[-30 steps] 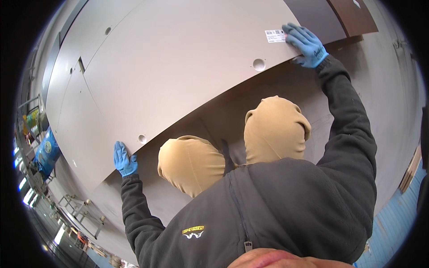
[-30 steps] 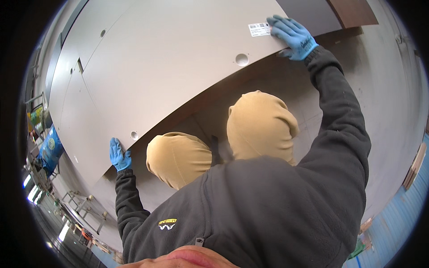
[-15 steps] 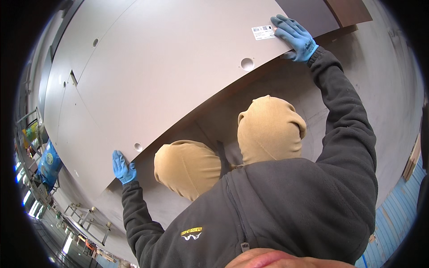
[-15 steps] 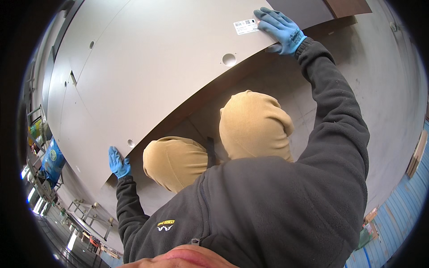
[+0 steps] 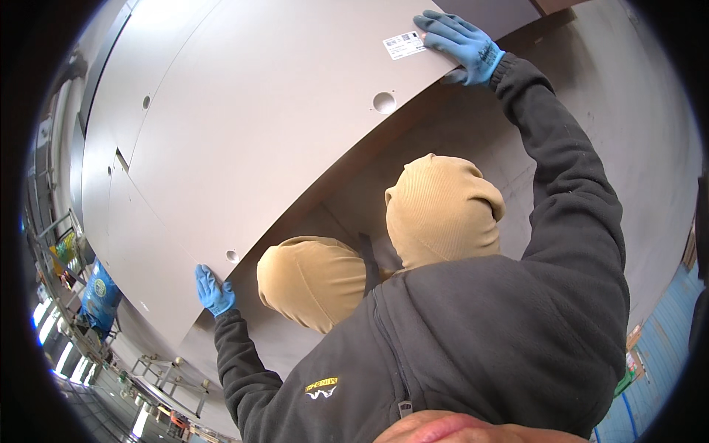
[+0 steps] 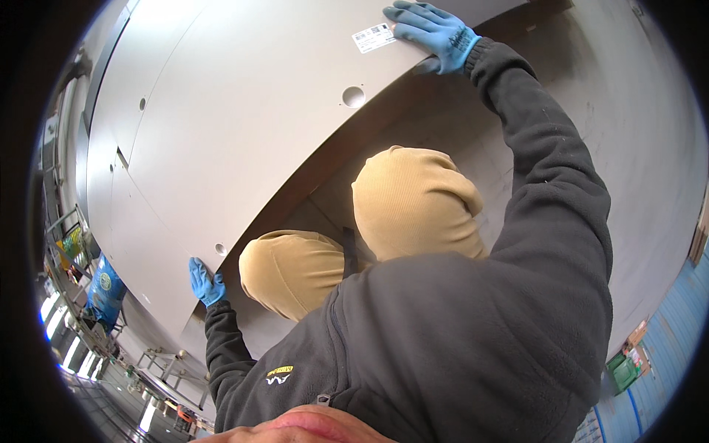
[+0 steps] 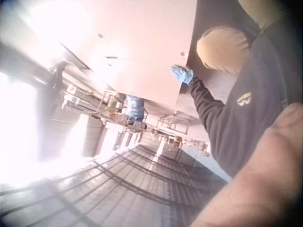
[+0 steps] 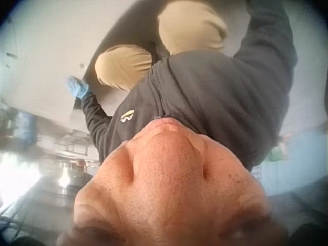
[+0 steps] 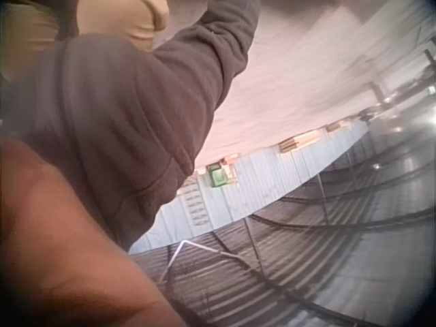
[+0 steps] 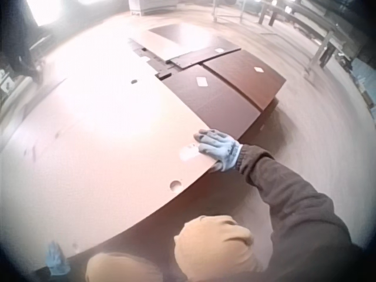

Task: The person wipes a large cabinet panel with a cloth, pours liquid from a bottle onto the cloth, and continues wiping both sides. They then move the panel to the floor, align it with another panel, and inspect the seam before picking up a metal rod and walking toward a stack of panels.

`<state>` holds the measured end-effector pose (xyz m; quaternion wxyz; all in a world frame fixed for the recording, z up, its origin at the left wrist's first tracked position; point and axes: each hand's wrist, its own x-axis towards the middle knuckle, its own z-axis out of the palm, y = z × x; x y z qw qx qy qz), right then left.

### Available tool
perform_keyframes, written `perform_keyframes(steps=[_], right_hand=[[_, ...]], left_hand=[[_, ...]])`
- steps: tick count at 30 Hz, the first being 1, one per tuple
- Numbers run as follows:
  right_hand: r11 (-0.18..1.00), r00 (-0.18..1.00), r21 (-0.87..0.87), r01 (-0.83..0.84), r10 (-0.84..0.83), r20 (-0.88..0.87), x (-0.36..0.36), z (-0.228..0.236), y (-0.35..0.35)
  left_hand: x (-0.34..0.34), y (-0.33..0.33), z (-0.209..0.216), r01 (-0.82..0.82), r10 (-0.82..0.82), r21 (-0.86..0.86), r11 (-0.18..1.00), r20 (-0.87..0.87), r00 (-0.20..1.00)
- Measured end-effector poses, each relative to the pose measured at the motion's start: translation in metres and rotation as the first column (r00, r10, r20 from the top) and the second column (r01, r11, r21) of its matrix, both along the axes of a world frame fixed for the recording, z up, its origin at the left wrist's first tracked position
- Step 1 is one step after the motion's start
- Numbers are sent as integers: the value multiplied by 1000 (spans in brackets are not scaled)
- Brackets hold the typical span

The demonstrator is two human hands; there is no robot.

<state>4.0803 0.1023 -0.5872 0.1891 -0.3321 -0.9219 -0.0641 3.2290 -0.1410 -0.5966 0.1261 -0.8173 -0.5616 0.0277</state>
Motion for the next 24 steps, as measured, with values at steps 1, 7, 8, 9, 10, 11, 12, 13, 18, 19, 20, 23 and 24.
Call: perform_keyframes(steps=[1,7,8,9,10,11,12,13,18,19,20,23,24], right_hand=[[1000,1000,2,-5,5,-14,0,0,-1],[999,1000,27,17,-16,-19,11,-3,-7],[1000,1000,26,12,-11,-13,14,-4,-7],[1000,1000,24,6,-6,-7,18,-6,-7],[998,997,34,50,-52,52,21,-9,-6],[999,999,30,31,-31,10,25,-11,-5],[1000,999,25,14,-13,-32,28,-13,-4],[1000,997,21,-2,3,-74,32,-14,-5],[987,973,45,156,-145,-177,54,-11,-17],[979,965,10,204,-199,-171,58,-9,-21],[968,955,-24,250,-251,-161,60,-9,-23],[955,939,50,293,-278,-202,65,-11,-25],[951,937,71,300,-280,-207,64,-14,-24]], left_hand=[[0,0,1,-13,13,-15,1000,-12,1000],[0,1,5,1,-3,-40,999,-53,999],[0,0,5,-14,11,-54,998,-58,998],[0,-1,6,-65,57,-84,994,-93,994],[1,-2,8,-89,77,-103,991,-112,991],[3,-3,10,-112,96,-122,986,-130,987],[6,-2,13,-148,127,-152,977,-138,982],[11,0,19,-178,148,-194,965,-158,976],[81,42,67,-442,288,-396,805,-390,874],[107,61,78,-501,297,-420,757,-461,836],[139,83,87,-452,363,-418,788,-279,889],[275,144,85,40,34,-241,970,297,954],[327,157,77,138,-79,-173,975,308,948]])
